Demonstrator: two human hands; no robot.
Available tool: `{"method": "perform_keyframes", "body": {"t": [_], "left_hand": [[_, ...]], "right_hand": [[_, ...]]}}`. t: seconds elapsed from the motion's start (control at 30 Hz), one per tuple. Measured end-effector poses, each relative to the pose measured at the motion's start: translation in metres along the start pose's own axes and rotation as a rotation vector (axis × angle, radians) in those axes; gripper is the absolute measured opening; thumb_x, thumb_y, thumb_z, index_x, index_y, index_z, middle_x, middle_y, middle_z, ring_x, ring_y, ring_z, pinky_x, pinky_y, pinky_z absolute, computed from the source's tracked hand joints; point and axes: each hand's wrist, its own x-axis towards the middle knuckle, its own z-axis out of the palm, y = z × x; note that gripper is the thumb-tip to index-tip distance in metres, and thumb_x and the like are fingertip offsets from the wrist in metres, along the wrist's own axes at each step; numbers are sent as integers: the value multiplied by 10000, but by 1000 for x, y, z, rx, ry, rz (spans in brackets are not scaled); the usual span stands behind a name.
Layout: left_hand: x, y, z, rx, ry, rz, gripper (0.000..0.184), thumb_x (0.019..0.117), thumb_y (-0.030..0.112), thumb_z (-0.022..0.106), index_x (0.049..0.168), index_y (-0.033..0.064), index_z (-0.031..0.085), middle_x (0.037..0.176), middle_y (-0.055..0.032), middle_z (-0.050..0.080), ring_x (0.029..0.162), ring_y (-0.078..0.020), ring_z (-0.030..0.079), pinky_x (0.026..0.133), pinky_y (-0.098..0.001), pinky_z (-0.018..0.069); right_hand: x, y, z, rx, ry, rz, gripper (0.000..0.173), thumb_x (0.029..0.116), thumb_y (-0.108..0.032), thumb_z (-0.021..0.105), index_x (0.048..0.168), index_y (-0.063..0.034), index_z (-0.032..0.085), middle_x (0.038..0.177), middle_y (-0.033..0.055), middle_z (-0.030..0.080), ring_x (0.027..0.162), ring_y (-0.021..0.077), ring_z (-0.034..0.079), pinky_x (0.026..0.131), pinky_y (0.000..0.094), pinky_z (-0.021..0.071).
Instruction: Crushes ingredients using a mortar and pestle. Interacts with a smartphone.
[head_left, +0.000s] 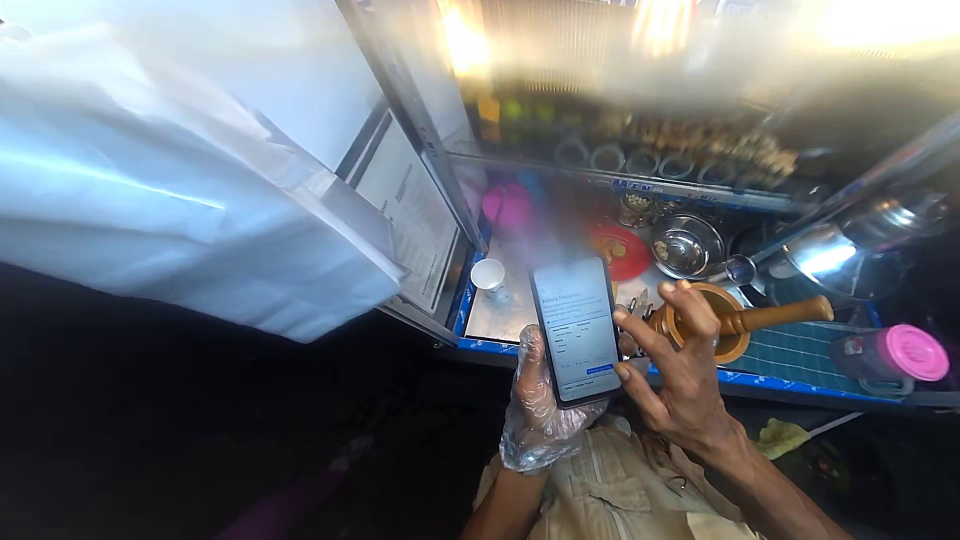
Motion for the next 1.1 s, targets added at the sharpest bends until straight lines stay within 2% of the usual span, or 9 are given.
{"method": "perform_keyframes", "body": {"t": [0.1,0.47,0.53,0.6,0.63,0.7,0.77,0.9,1.1], "left_hand": [[-2,-3,3,22,5,-4,474,932,435,702,1259,94,669,1199,-188,703,1130,-307,693,966,-515,566],[-3,-2,4,-5,-35,-53,504,939,448,689,1289,87,657,1245,-204,682,1168,-321,673,990,-517,551],[-1,-1,6,-19,-67,-74,513,943,454,681,1300,87,656,1263,-205,675,1179,-328,667,999,-521,546],[3,0,3,-43,-116,-129,584,925,482,690,1343,78,628,1294,-229,646,1183,-365,652,1017,-551,525],[4,0,-1,-56,-126,-159,640,906,499,704,1373,74,594,1318,-244,617,1187,-389,633,1030,-575,500],[6,0,-6,-61,-105,-181,710,875,530,726,1398,77,568,1338,-253,595,1182,-404,625,1026,-596,490],[6,0,-7,-71,-91,-182,729,868,540,725,1403,74,556,1344,-253,584,1173,-406,625,1012,-593,497],[7,1,-7,-88,-83,-187,731,867,529,731,1407,72,549,1353,-254,576,1177,-406,624,1015,-589,497],[7,1,-7,-80,-88,-177,726,876,536,719,1406,70,548,1348,-257,577,1181,-413,619,1019,-599,492]], "right_hand": [[13,2,-3,-40,24,3,418,1028,-456,536,1402,-281,603,1604,122,351,1549,335,198,1226,546,248],[19,3,-4,-8,22,16,431,1010,-450,570,1391,-248,589,1610,126,335,1546,324,209,1210,540,277],[18,3,-3,34,76,14,388,1014,-394,581,1363,-226,606,1568,104,390,1506,273,305,1185,479,341],[18,2,-4,110,216,-11,235,1032,-217,576,1253,-167,640,1426,62,517,1363,182,490,1106,367,465],[18,2,-5,141,291,-36,207,1027,-97,544,1198,-129,655,1353,60,573,1293,170,555,1061,342,512],[18,3,-8,164,393,-67,256,1015,21,479,1156,-94,659,1265,50,632,1229,159,610,1016,326,550],[17,4,-10,136,411,-54,284,1037,12,443,1196,-110,645,1260,33,641,1232,152,608,1026,340,539],[15,5,-8,53,401,-14,335,1053,-25,402,1261,-167,624,1318,7,650,1257,133,583,1043,379,438],[12,5,-6,17,377,-5,346,1048,-23,402,1268,-171,624,1253,10,685,1218,101,601,1025,350,416]]}}
